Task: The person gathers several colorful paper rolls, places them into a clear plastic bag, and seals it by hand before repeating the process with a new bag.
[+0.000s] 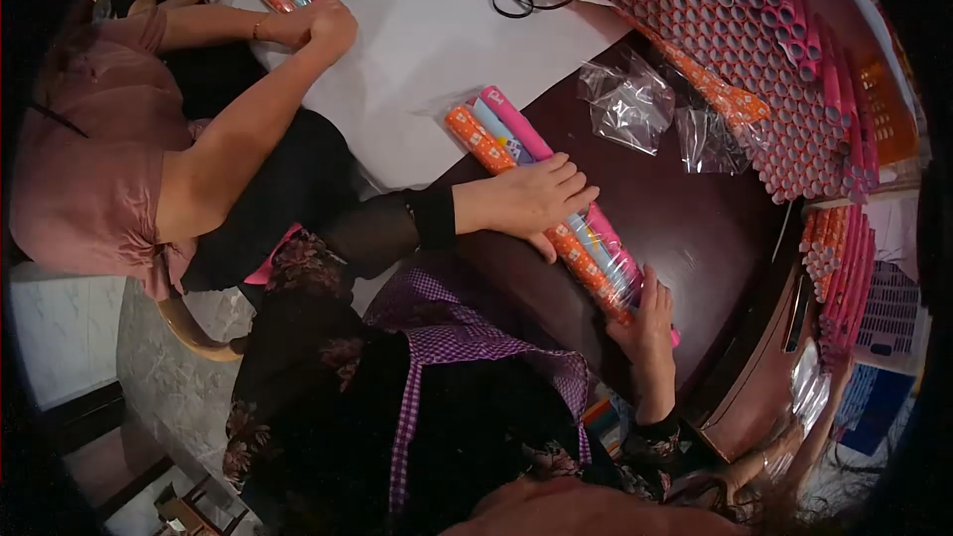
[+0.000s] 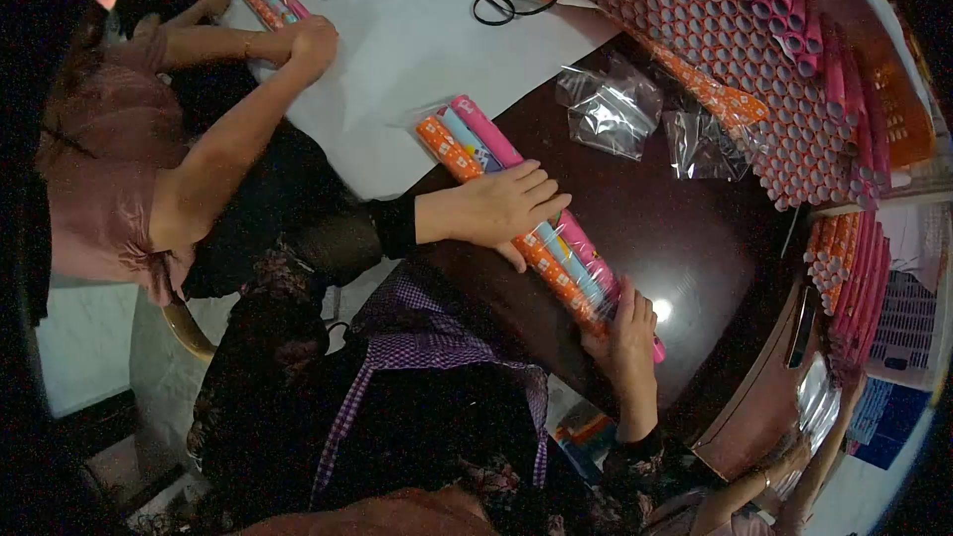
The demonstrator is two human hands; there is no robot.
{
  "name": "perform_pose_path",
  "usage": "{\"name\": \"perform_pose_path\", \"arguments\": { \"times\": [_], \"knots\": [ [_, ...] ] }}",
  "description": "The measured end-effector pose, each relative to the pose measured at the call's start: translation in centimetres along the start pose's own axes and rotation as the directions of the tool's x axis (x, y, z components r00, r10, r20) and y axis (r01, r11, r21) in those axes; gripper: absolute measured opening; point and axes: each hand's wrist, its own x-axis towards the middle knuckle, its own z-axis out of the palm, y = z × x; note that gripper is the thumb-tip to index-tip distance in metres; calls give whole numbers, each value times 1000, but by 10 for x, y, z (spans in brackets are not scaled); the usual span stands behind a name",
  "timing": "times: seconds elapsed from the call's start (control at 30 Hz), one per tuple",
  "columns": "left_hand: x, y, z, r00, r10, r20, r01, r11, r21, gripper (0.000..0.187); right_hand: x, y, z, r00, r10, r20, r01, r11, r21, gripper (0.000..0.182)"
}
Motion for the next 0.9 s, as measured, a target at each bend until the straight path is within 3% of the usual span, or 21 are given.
{"name": "perform_pose_path", "arguments": {
  "times": [0.53, 0.67, 0.9],
  "knots": [
    [8, 3, 9, 998, -33, -62, 41, 991, 124, 106, 61, -16, 8, 986, -158, -59, 158, 987, 0, 98],
    [9, 4, 12, 993, -19, -118, 37, 988, 149, 105, 62, -16, 11, 984, -154, -88, 153, 988, -20, 95],
    [12, 4, 8, 998, 6, -70, 4, 988, 152, 100, 65, -14, 13, 985, -144, -97, 143, 990, -15, 89]
  ]
}}
